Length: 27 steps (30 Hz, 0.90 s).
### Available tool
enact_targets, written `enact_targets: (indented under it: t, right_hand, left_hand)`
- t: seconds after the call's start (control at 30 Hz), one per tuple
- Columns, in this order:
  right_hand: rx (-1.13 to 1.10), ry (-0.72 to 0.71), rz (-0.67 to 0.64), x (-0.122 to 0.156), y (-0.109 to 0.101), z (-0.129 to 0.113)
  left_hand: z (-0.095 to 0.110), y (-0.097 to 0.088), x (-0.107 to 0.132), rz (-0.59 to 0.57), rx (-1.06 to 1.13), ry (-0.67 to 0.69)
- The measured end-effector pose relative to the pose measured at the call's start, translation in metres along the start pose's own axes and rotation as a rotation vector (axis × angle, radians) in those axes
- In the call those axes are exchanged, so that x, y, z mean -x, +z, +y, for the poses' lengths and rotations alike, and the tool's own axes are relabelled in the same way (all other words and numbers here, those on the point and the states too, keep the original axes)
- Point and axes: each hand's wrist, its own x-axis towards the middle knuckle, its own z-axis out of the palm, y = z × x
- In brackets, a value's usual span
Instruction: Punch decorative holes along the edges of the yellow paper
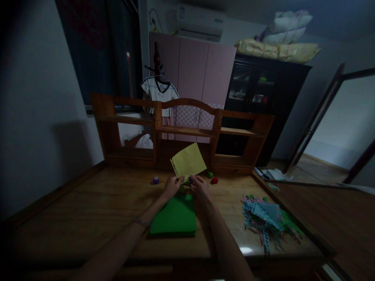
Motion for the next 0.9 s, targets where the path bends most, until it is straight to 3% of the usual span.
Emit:
enact_targets:
  t: [0.33,0.67,0.9]
  right_hand:
    - [-0.121,0.090,0.017,-0.0028,-0.0018,0.0016]
    - [-0.066,0.089,0.077,-0.0007,0.0021,0.0001]
    - [-0.014,0.080,0.047,0.0008,-0.0032,-0.0005]
  left_hand:
    - [0.0022,-0.0014,0.0004,-0.075,0.035,0.009]
    - [-0.0022,0.0012,-0.0004,-0.068,0.033,0.003]
    - [-0.0039,-0.0005,-0.0007,-0.079,0.034,0.038]
